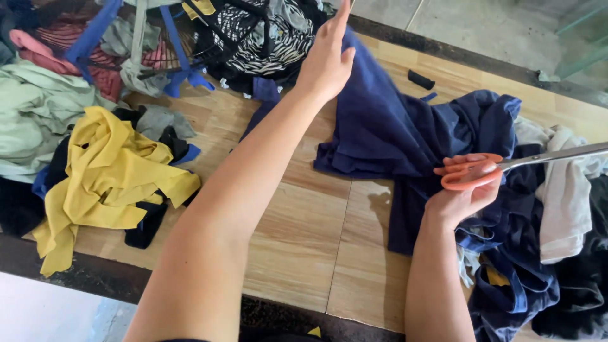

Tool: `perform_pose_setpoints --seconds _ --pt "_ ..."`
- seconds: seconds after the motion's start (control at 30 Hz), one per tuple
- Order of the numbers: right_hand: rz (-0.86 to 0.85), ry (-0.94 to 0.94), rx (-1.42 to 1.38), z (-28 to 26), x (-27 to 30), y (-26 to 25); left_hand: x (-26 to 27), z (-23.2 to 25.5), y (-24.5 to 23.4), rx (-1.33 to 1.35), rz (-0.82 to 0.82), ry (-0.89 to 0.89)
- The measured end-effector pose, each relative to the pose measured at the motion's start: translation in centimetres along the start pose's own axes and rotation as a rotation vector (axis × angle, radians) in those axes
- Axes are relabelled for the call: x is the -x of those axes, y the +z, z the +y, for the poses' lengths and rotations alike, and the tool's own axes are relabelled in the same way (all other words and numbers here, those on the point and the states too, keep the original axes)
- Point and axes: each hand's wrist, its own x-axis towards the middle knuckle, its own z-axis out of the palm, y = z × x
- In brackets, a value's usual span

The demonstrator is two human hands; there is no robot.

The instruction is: Cutting long strips from a piece of blue cloth using scissors for rug making.

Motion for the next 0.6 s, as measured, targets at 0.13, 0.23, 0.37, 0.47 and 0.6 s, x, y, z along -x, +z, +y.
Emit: perform_pose_setpoints --seconds 0.13,0.23,0.37,0.47,0.6 --pt "0.002 -0.021 0.16 -0.8 0.7 1.1 3.0 3.3 -4.5 -0.127 -0.316 -0.306" --pt "-0.059 -0.091 0.195 -0.1 1.3 1.2 4.8 5.7 -7.0 -0.348 -0.753 -0.524" --pt "-0.17 -0.18 0.218 0.2 2.1 1.8 6.6 8.2 -6.8 -0.411 -0.96 -0.521" --pt "-0.174 -0.119 0.261 -0.5 2.4 2.1 8.9 7.1 -4.0 -0.243 -0.886 -0.438" --pt "-0.16 -0.181 0.239 0.4 2.3 1.8 7.0 7.4 -3.8 0.031 -0.533 -0.303"
